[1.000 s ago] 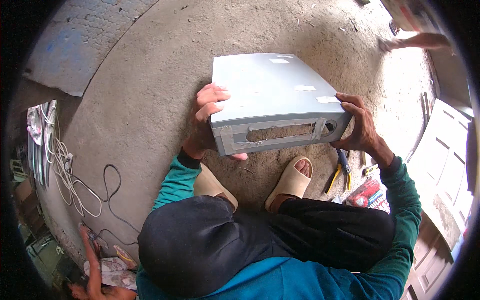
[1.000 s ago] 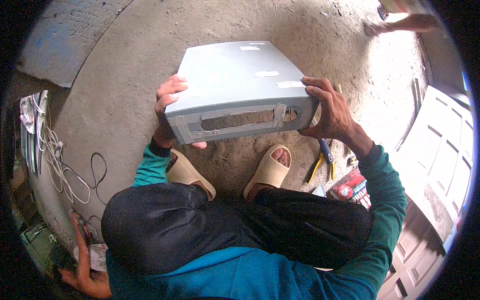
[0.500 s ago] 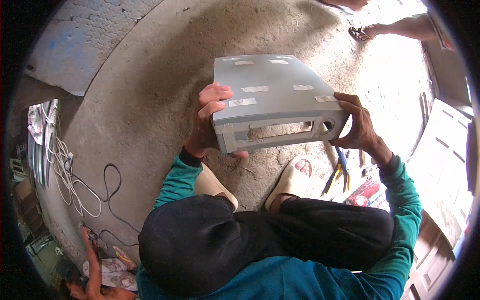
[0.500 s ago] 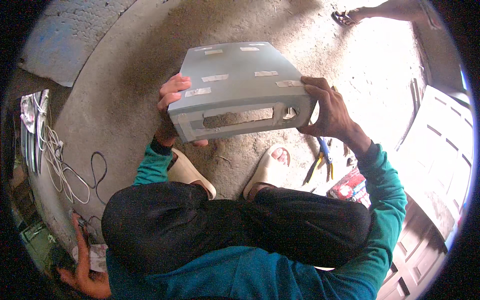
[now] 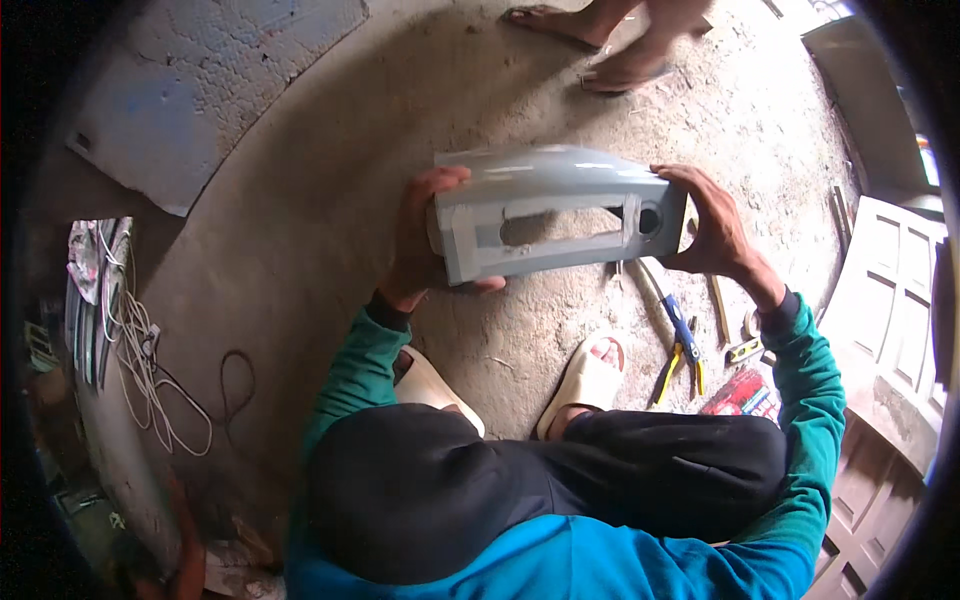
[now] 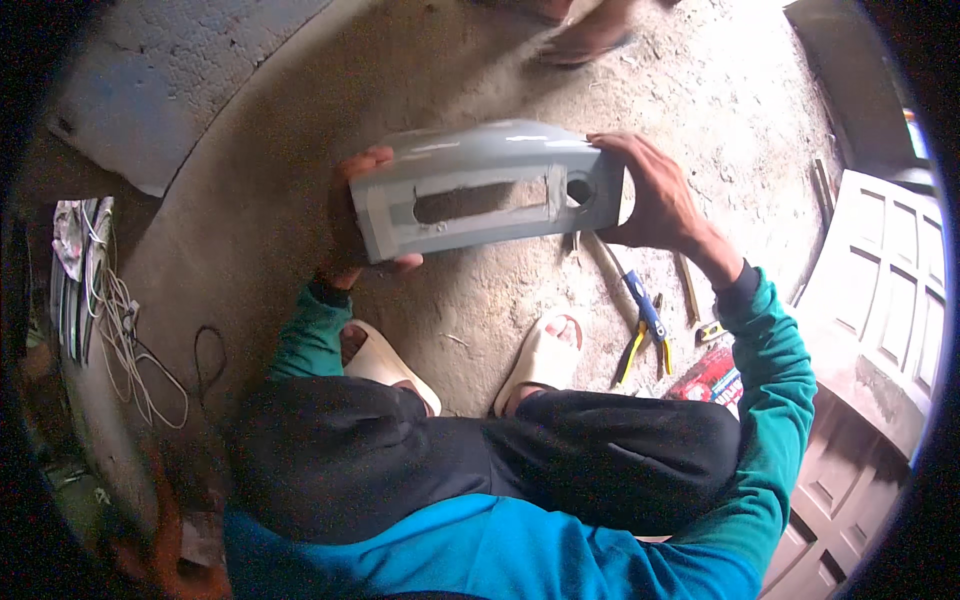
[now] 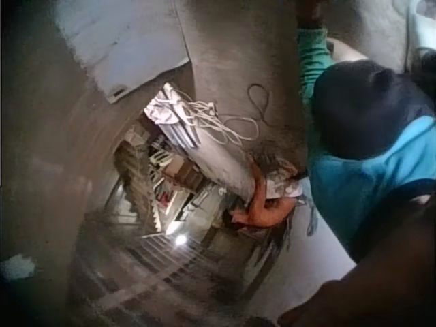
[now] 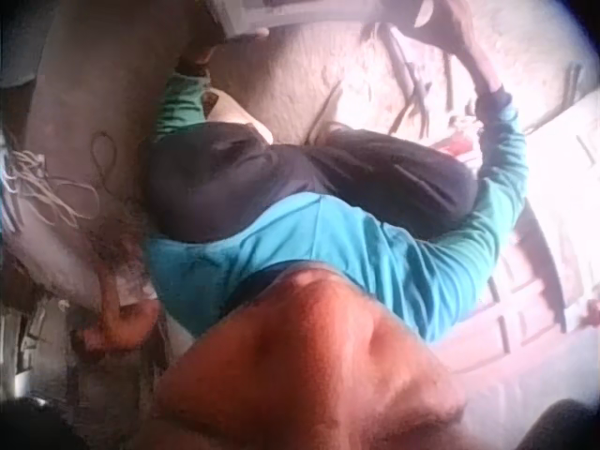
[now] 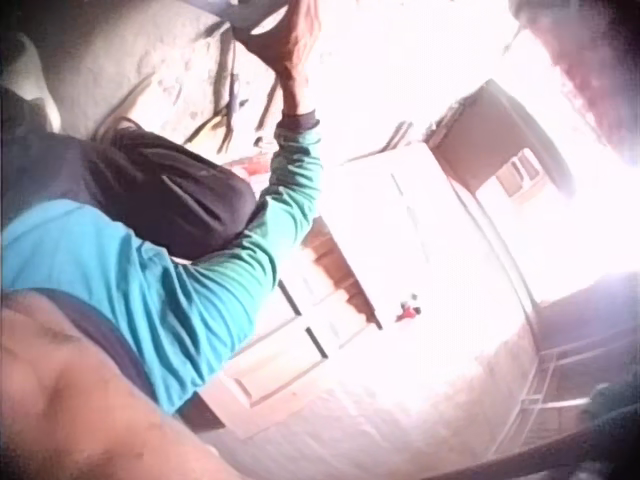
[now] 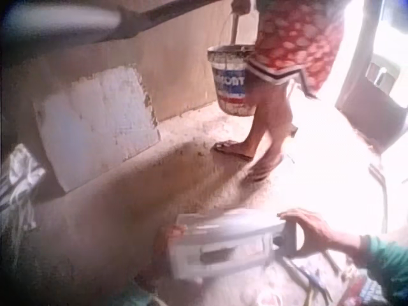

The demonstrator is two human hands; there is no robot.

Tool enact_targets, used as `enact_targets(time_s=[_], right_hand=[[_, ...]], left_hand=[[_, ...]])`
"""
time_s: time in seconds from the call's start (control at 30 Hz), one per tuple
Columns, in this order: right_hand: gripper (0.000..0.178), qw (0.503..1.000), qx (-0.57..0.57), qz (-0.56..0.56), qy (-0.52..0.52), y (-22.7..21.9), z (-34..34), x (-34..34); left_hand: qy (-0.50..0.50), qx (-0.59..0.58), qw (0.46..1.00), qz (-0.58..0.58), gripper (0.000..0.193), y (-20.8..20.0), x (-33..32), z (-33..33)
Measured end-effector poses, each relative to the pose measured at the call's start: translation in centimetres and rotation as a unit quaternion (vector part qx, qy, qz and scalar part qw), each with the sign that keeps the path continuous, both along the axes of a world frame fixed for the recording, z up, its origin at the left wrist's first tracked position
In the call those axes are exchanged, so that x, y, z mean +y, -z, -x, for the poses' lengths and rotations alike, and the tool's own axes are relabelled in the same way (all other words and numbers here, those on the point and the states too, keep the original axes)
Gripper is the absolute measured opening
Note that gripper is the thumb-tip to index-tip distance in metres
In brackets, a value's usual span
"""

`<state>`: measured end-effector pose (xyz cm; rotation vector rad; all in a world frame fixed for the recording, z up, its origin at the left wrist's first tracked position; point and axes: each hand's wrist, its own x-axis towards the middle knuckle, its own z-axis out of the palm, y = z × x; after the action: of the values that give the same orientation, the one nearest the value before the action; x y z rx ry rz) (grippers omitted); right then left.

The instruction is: The person uses pliers to remove knockouts from a metal electrical box, then checks the fit of a plastic conduit pipe and uses a hammer to knock out another circular plate on the side of the box.

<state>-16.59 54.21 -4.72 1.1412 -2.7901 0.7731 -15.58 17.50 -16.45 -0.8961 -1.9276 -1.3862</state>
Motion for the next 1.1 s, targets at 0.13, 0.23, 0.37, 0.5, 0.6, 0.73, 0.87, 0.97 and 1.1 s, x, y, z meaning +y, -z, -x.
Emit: enact_targets(time_s=[0.13, 0.23, 0.37, 0.5, 0.6, 0.73, 0.87, 0.97, 1.1], right_hand=[[0.085, 0.995, -0.092, 0.019, 0.022, -2.7, 1.5, 0.7], [0.087, 0.945, -0.277, 0.127, 0.116, -3.9, 0.5, 2.6], [0.09, 0.921, -0.318, 0.189, 0.123, -3.4, 0.0, 3.4], [0.087, 0.88, -0.371, 0.221, 0.197, -2.2, -2.1, 4.3], [0.074, 0.824, -0.414, 0.305, 0.237, -0.6, -4.4, 5.0], [0.051, 0.681, -0.475, 0.46, 0.314, 1.4, -9.5, 7.7], [0.054, 0.562, -0.492, 0.627, 0.218, 11.0, -15.5, 15.5], [0.058, 0.503, -0.438, 0.692, 0.276, 13.1, -16.9, 12.4], [0.07, 0.439, -0.405, 0.752, 0.28, 15.1, -18.0, 7.6]], left_hand=[[0.051, -0.112, 0.987, -0.1, 0.098, -5.6, 0.4, 2.3], [0.108, -0.242, 0.959, -0.103, 0.075, -11.2, 1.8, 2.4], [0.125, -0.34, 0.931, -0.031, 0.076, -13.0, 2.0, 2.7], [0.144, -0.41, 0.901, -0.002, 0.095, -11.0, 2.5, 3.0], [0.172, -0.443, 0.876, -0.082, 0.106, -8.5, 2.4, 3.0], [0.193, -0.507, 0.833, -0.111, 0.112, -2.3, -3.9, 0.6], [0.125, -0.575, 0.757, -0.285, 0.109, 2.6, -5.2, -7.0], [0.154, -0.635, 0.718, -0.24, 0.115, 2.9, -2.5, -10.1], [0.204, -0.589, 0.768, -0.147, 0.123, -3.3, 3.1, -7.4]])
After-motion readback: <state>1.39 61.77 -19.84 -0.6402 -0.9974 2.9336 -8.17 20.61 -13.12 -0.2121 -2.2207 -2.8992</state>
